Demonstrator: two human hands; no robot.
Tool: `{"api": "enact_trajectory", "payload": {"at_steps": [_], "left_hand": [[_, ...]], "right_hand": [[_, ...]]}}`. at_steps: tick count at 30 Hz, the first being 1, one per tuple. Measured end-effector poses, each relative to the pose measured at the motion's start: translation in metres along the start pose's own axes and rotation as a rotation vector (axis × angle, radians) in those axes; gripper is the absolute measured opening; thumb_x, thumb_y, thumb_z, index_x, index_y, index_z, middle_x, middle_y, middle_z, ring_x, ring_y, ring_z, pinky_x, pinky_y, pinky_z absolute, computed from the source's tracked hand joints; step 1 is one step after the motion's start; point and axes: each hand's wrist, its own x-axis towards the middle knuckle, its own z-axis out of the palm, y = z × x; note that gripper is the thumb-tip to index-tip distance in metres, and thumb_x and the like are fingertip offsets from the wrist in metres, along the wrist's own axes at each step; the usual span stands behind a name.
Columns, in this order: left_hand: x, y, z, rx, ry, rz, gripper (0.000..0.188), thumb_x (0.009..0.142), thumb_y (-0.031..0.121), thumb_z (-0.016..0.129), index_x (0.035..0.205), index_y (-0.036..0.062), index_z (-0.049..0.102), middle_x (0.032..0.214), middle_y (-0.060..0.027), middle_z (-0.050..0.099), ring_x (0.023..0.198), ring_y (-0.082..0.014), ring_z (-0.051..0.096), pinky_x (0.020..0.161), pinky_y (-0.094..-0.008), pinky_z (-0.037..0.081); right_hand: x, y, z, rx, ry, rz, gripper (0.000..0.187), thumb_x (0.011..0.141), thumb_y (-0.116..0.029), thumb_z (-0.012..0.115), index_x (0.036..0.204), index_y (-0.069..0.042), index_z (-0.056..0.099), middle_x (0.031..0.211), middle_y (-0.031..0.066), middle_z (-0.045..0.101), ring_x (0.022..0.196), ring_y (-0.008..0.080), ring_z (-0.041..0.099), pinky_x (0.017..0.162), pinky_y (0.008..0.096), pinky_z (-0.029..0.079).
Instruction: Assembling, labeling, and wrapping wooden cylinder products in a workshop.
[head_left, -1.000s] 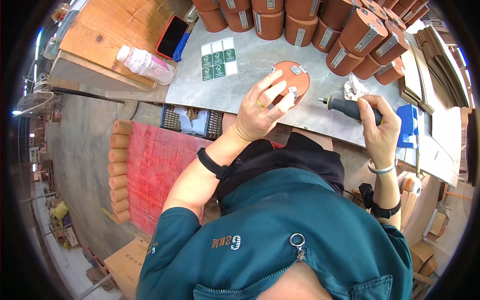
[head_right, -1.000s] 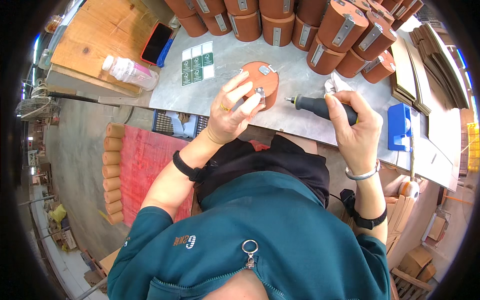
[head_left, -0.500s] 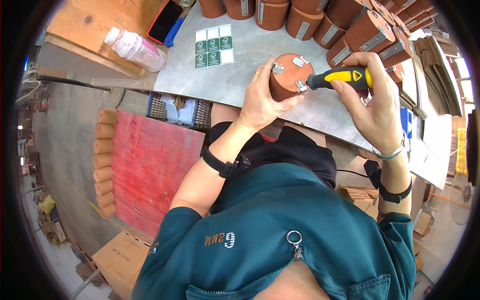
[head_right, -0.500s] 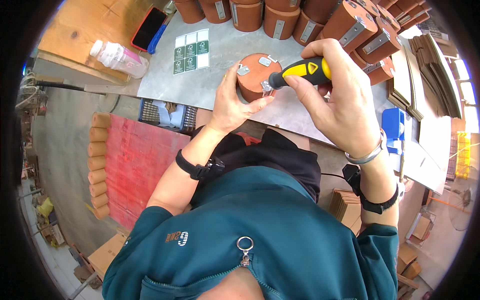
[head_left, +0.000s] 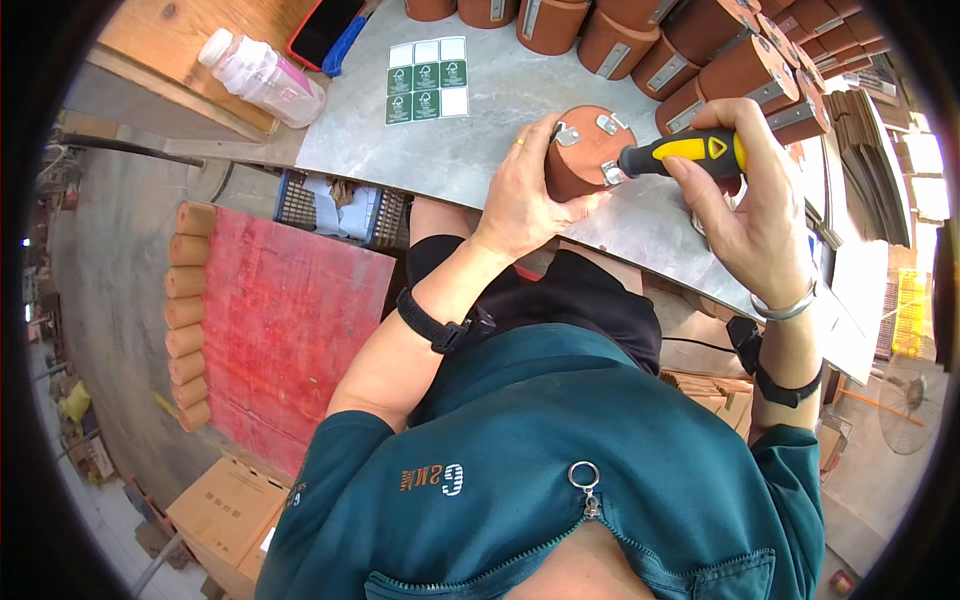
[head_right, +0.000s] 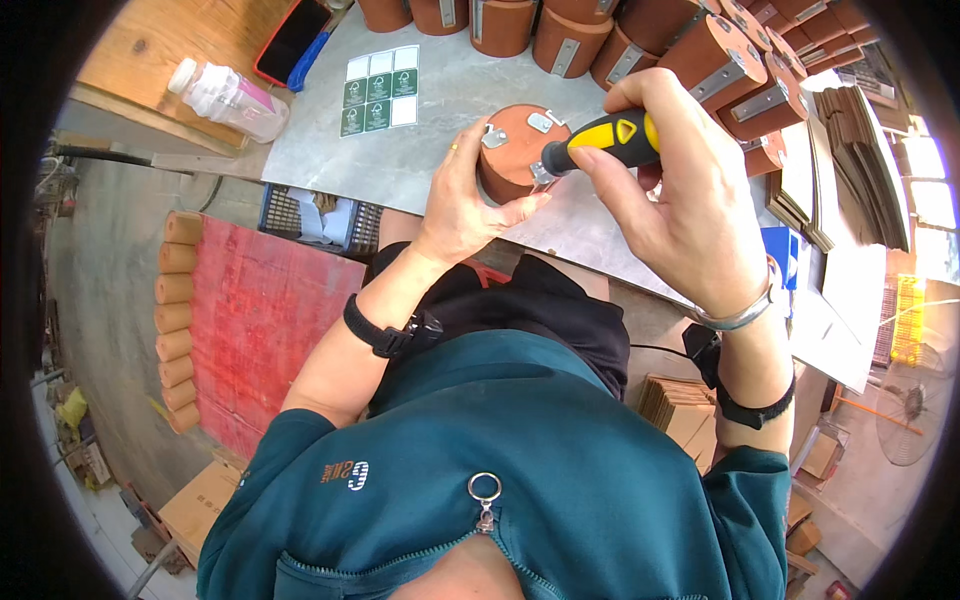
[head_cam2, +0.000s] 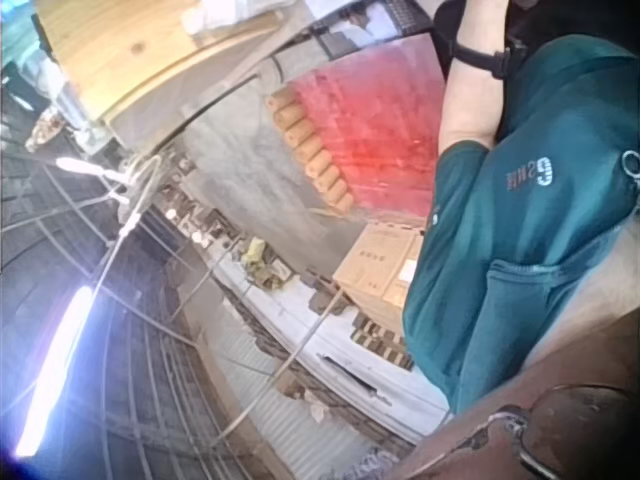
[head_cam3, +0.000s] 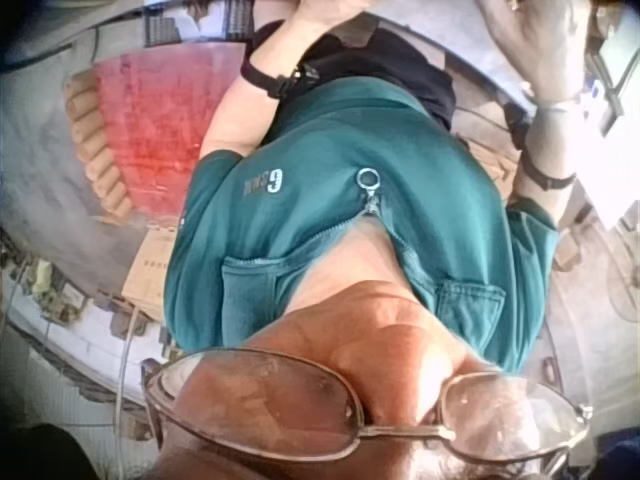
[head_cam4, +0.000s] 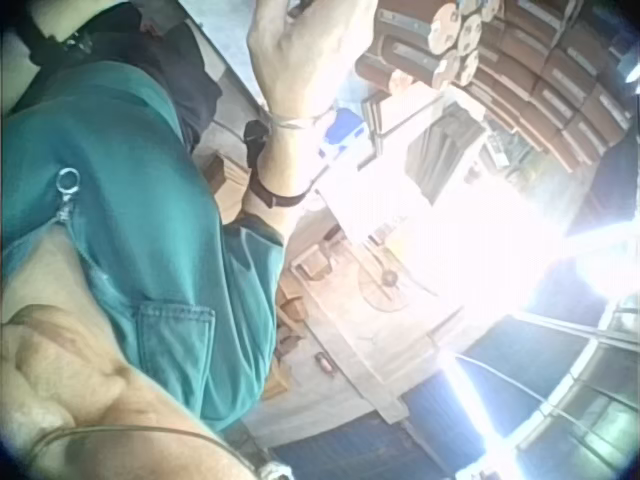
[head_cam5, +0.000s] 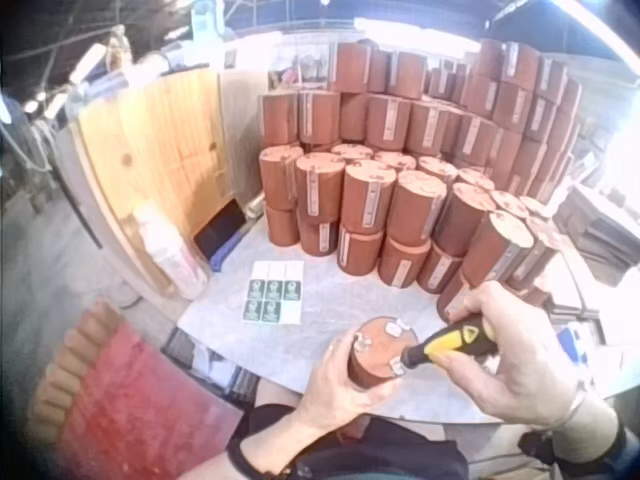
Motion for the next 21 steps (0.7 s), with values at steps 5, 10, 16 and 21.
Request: {"api": "enact_trajectory", "payload": {"at_steps": [5,10,16,21], "left_hand": [[-0.001,-0.004,0.003,-0.037,0.02,0.006,0.091,0.067,0.026,0.094,0.138,-0.0047,0.045,0.124,-0.0207,0.06,0.113,-0.0366,0.062,0.097,-0.0424,0.051],[-0.002,-0.001,0.002,-0.065,0.04,-0.021,0.091,0.066,0.026,0.094,0.138,-0.0009,0.046,0.12,-0.0201,0.06,0.11,-0.0386,0.062,0.094,-0.043,0.052],[-0.001,-0.001,0.003,-0.052,0.042,-0.008,0.09,0.066,0.027,0.094,0.138,0.0003,0.047,0.117,-0.0189,0.061,0.107,-0.0378,0.062,0.092,-0.0431,0.053],[-0.002,-0.001,0.0,-0.03,0.028,-0.012,0.092,0.065,0.024,0.095,0.139,-0.0027,0.047,0.124,-0.0196,0.061,0.113,-0.0357,0.063,0.098,-0.0423,0.051]], "right_hand": [[0.018,-0.007,-0.003,-0.261,-0.082,-0.274,0.027,0.091,-0.014,0.076,0.105,-0.002,0.056,0.079,0.0082,0.064,0.06,0.0175,0.06,0.056,0.0277,0.048],[0.028,-0.004,-0.003,-0.394,-0.146,-0.217,0.028,0.09,-0.019,0.078,0.099,-0.003,0.057,0.077,0.0125,0.065,0.064,0.0266,0.066,0.056,0.0323,0.05],[0.038,-0.005,-0.005,-0.345,-0.196,-0.261,0.026,0.09,-0.019,0.077,0.099,-0.002,0.059,0.081,0.0132,0.068,0.069,0.0301,0.068,0.063,0.0361,0.052],[0.045,-0.006,-0.018,-0.263,-0.321,-0.294,0.025,0.089,-0.015,0.074,0.105,-0.001,0.06,0.087,0.0129,0.069,0.076,0.0309,0.067,0.069,0.0357,0.052]]}}
